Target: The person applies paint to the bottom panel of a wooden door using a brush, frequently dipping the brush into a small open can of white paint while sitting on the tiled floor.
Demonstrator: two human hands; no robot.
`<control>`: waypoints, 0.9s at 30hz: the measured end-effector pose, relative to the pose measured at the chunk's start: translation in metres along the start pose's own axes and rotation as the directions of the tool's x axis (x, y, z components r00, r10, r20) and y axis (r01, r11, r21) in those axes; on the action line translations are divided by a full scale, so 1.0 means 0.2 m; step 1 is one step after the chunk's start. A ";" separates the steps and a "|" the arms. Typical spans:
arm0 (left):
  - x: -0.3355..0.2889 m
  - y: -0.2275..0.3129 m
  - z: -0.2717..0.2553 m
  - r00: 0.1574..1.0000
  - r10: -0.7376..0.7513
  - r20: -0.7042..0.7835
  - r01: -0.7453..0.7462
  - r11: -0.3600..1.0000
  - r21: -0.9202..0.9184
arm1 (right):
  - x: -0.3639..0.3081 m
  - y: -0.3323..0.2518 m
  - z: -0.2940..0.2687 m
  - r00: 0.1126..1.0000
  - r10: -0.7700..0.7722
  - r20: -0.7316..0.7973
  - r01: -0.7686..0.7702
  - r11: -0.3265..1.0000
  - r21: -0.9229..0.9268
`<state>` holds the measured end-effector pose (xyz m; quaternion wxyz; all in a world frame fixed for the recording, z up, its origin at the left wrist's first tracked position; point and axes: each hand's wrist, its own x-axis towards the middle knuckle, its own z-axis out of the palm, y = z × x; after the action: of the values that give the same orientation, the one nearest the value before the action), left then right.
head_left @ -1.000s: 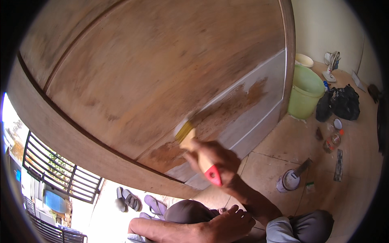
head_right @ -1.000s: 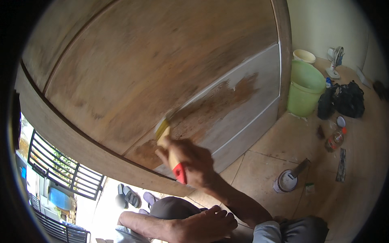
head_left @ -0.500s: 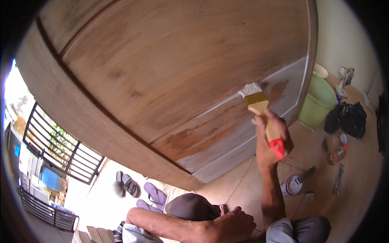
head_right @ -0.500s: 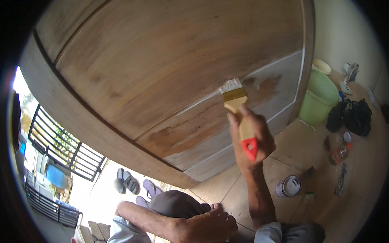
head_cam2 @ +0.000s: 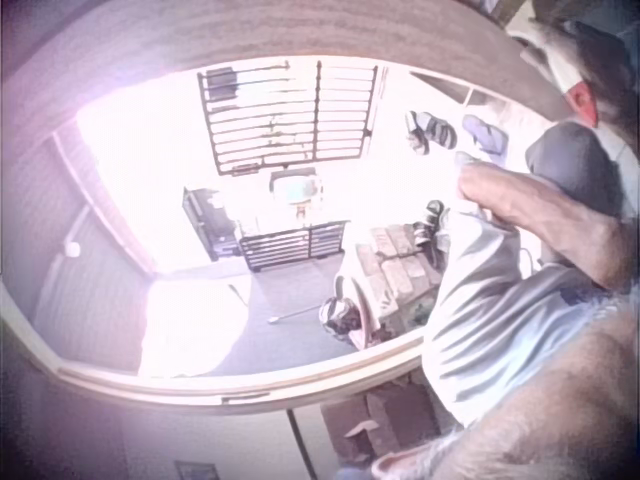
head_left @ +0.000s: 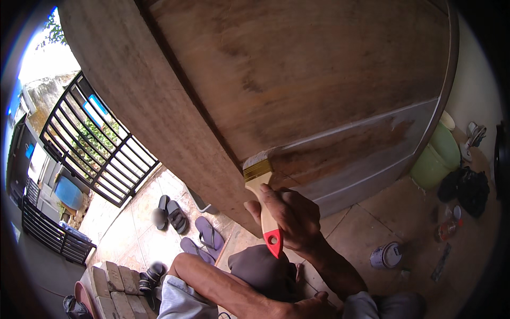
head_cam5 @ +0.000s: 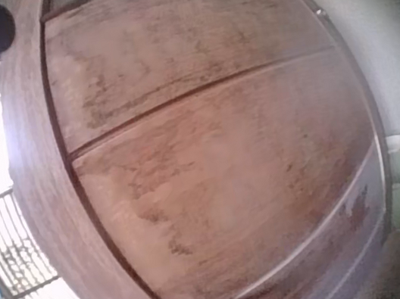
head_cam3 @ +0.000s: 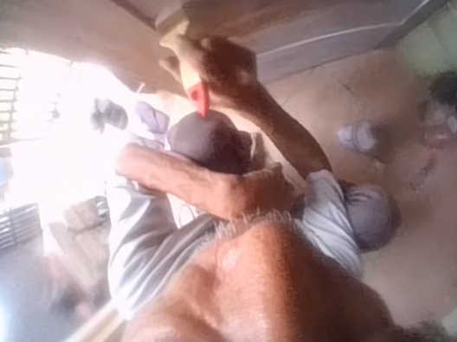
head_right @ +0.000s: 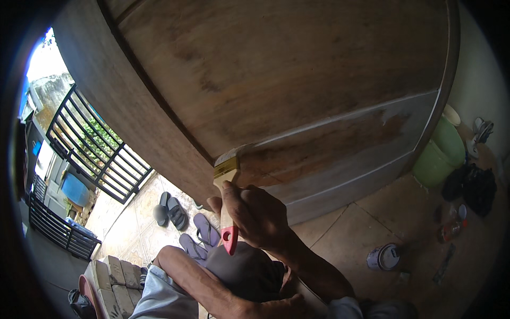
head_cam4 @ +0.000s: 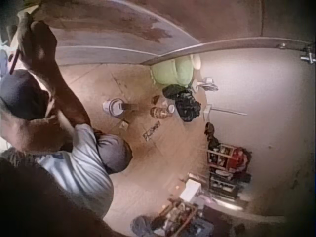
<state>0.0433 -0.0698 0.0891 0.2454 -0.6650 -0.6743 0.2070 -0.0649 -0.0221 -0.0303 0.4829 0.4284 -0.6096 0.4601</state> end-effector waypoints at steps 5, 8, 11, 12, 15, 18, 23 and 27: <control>-0.02 0.01 0.04 1.000 0.019 -0.010 -0.020 0.997 -0.081 | 0.00 -0.01 0.00 0.999 0.035 0.014 -0.037 0.987 0.160; -0.03 0.01 0.07 1.000 0.011 0.003 -0.010 0.992 -0.126 | 0.03 -0.03 -0.08 0.994 0.107 0.017 -0.108 0.966 0.234; -0.02 0.02 0.08 1.000 -0.001 0.019 0.004 0.987 -0.162 | 0.01 -0.01 -0.09 0.977 0.209 0.048 -0.214 0.929 0.301; -0.02 0.03 0.09 1.000 -0.002 0.024 0.007 0.984 -0.177 | 0.01 0.00 -0.08 0.970 0.240 0.034 -0.238 0.919 0.315; 0.00 0.04 0.10 0.999 -0.012 0.034 0.019 0.976 -0.215 | 0.02 0.05 -0.11 0.957 0.291 0.013 -0.281 0.910 0.306; 0.01 0.06 0.12 0.998 -0.030 0.058 0.044 0.962 -0.269 | 0.08 0.11 -0.13 0.971 0.224 -0.089 -0.212 0.969 0.123; 0.03 0.11 0.17 0.992 -0.058 0.115 0.097 0.927 -0.362 | 0.12 0.02 -0.18 0.988 0.096 -0.120 -0.087 0.993 0.077; 0.08 0.16 0.21 0.985 -0.072 0.154 0.133 0.889 -0.438 | 0.11 0.07 -0.11 0.986 0.134 -0.099 -0.115 0.978 0.175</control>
<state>0.0439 -0.0516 0.0371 0.0511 -0.6517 -0.7528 0.0776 -0.0786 0.0007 -0.0087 0.4481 0.4026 -0.5665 0.5623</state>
